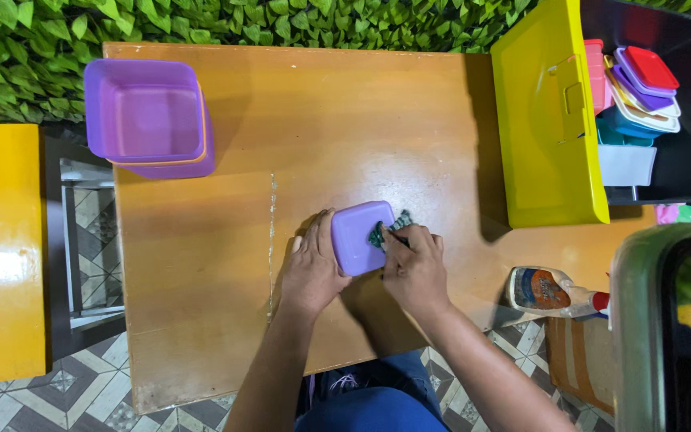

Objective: The person wipes the exterior and interior of a purple plastic container with a green cloth, then stacks it with other containers. They retrieve a stack of colorful containers, separate a red lid, and wipe it thoroughly with the cloth. The person also moves a spray bottle and cleaning supplies on the table.

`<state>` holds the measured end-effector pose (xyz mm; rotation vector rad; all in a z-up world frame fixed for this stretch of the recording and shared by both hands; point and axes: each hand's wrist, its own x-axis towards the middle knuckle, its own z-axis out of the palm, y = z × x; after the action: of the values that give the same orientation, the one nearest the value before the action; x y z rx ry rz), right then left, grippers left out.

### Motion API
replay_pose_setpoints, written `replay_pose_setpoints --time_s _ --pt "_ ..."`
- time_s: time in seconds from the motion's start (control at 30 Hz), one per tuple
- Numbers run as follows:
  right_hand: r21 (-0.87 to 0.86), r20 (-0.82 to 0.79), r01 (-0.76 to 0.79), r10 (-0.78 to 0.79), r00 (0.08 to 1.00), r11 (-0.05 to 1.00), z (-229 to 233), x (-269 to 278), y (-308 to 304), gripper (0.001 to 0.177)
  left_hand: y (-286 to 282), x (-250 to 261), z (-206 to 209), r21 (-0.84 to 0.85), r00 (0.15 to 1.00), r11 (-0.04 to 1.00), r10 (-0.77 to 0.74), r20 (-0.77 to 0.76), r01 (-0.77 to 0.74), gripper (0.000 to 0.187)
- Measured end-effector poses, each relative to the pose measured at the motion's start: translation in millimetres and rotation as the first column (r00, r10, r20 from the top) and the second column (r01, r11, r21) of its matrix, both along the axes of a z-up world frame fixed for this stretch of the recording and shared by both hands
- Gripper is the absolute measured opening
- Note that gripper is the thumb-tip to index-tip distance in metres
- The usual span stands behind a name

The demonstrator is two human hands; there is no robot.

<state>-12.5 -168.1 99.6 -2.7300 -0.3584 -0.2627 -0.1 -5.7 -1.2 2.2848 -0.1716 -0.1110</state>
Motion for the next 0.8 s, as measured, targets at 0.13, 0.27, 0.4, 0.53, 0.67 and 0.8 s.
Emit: replay_pose_setpoints --time_s 0.13,0.27,0.4,0.53,0.67,0.8 --pt "0.046 -0.022 -0.147 0.149 0.989 0.988 -3.5 -1.7 -6.1 0.026 2.4 1.1 1.8 0.074 0.999 0.997 -0.023 0.031 0.021 0.097" --pt "0.003 -0.007 0.067 -0.067 0.998 0.998 0.1 -0.3 -12.2 0.031 0.7 6.4 6.1 0.093 0.994 0.993 -0.069 -0.089 0.078 0.115" --pt "0.018 -0.029 -0.037 0.038 0.999 0.999 -2.7 -10.7 -6.7 0.029 3.5 3.1 9.0 0.07 0.998 0.997 -0.037 0.041 0.034 0.098" --pt "-0.001 -0.019 0.021 -0.021 1.0 1.0 -3.9 -7.2 -9.6 0.033 3.3 4.1 13.1 0.053 0.999 0.998 -0.039 -0.017 0.04 0.101" --pt "-0.104 0.07 0.022 -0.015 0.997 0.994 -10.1 -13.4 -9.5 0.028 3.3 5.0 9.5 0.06 0.998 0.996 -0.057 -0.021 0.058 0.103" --pt "0.011 0.008 -0.111 0.111 0.994 0.994 -10.1 -20.4 -9.5 0.035 3.9 5.5 8.4 0.059 0.999 0.997 -0.05 0.005 0.049 0.099"
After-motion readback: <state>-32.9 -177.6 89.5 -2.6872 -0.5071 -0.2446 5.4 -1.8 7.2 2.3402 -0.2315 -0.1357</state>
